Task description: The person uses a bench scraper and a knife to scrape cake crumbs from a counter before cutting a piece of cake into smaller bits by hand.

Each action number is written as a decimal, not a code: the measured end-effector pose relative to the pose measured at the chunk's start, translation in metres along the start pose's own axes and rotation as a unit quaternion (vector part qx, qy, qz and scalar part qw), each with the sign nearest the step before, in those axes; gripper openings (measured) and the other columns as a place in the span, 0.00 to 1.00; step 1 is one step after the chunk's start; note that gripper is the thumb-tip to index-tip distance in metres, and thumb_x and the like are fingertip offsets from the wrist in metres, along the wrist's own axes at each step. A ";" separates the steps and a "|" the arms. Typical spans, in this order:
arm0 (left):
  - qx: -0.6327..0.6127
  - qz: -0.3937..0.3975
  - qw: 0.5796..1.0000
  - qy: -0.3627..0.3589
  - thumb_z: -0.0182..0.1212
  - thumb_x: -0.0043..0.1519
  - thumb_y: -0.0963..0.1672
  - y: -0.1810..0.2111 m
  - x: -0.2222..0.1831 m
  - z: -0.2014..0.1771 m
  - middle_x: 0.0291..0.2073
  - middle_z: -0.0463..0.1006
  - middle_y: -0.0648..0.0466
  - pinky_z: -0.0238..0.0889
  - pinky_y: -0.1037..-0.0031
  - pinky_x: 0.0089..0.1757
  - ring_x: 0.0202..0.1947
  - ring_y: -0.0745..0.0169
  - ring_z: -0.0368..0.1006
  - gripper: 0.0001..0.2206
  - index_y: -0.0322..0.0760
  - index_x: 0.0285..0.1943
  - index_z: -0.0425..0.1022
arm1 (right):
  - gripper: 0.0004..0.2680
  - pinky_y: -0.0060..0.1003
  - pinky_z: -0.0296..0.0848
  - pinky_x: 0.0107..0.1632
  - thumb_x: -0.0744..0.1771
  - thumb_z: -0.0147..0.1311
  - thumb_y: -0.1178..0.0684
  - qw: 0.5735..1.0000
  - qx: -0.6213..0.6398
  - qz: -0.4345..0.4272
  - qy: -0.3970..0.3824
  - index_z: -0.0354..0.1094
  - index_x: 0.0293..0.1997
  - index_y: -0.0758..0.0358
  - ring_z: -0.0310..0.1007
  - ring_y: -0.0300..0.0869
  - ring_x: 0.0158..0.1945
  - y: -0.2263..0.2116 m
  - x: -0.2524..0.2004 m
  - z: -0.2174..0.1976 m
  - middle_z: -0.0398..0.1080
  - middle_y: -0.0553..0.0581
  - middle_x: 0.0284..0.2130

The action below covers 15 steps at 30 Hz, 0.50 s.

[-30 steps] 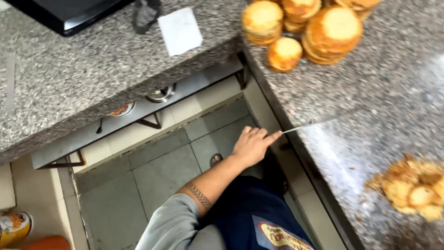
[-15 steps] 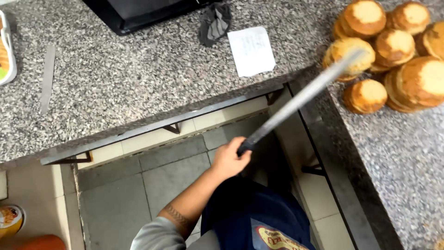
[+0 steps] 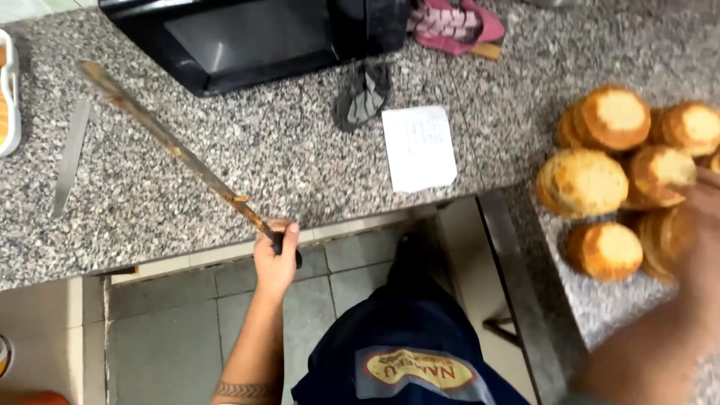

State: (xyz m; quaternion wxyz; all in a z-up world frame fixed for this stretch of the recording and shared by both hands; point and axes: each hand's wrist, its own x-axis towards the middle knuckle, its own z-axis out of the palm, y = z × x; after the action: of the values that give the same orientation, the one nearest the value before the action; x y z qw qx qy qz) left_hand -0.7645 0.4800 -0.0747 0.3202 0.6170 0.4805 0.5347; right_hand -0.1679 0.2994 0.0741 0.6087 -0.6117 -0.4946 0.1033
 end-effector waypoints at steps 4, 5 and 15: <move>0.037 0.002 0.999 0.018 0.63 0.64 0.43 -0.006 0.032 0.025 0.43 0.81 0.51 0.63 0.63 0.52 0.47 0.53 0.74 0.08 0.35 0.33 0.73 | 0.06 0.33 0.72 0.61 0.71 0.56 0.60 0.980 0.016 -0.030 -0.194 0.73 0.53 0.65 0.72 0.41 0.59 0.030 0.114 0.199 0.73 0.55 0.54; 0.069 0.001 0.997 0.032 0.63 0.63 0.43 -0.009 0.039 0.033 0.43 0.81 0.51 0.62 0.62 0.52 0.47 0.53 0.74 0.07 0.36 0.33 0.73 | 0.07 0.31 0.72 0.57 0.69 0.58 0.58 0.969 0.017 0.020 -0.245 0.74 0.53 0.65 0.72 0.39 0.54 0.033 0.132 0.234 0.73 0.55 0.51; 0.303 0.027 0.952 0.042 0.63 0.52 0.44 -0.007 0.043 0.062 0.49 0.78 0.52 0.54 0.55 0.54 0.52 0.46 0.68 0.04 0.42 0.29 0.73 | 0.11 0.50 0.68 0.61 0.67 0.54 0.46 0.862 -0.315 -0.045 -0.394 0.75 0.53 0.51 0.69 0.57 0.60 0.162 0.243 0.376 0.72 0.58 0.55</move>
State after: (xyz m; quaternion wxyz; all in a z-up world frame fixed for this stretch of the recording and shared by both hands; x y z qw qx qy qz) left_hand -0.7081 0.5298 -0.0794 0.0828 0.6749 0.6158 0.3980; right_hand -0.2451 0.7566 -0.0369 0.1419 -0.6562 -0.7265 0.1465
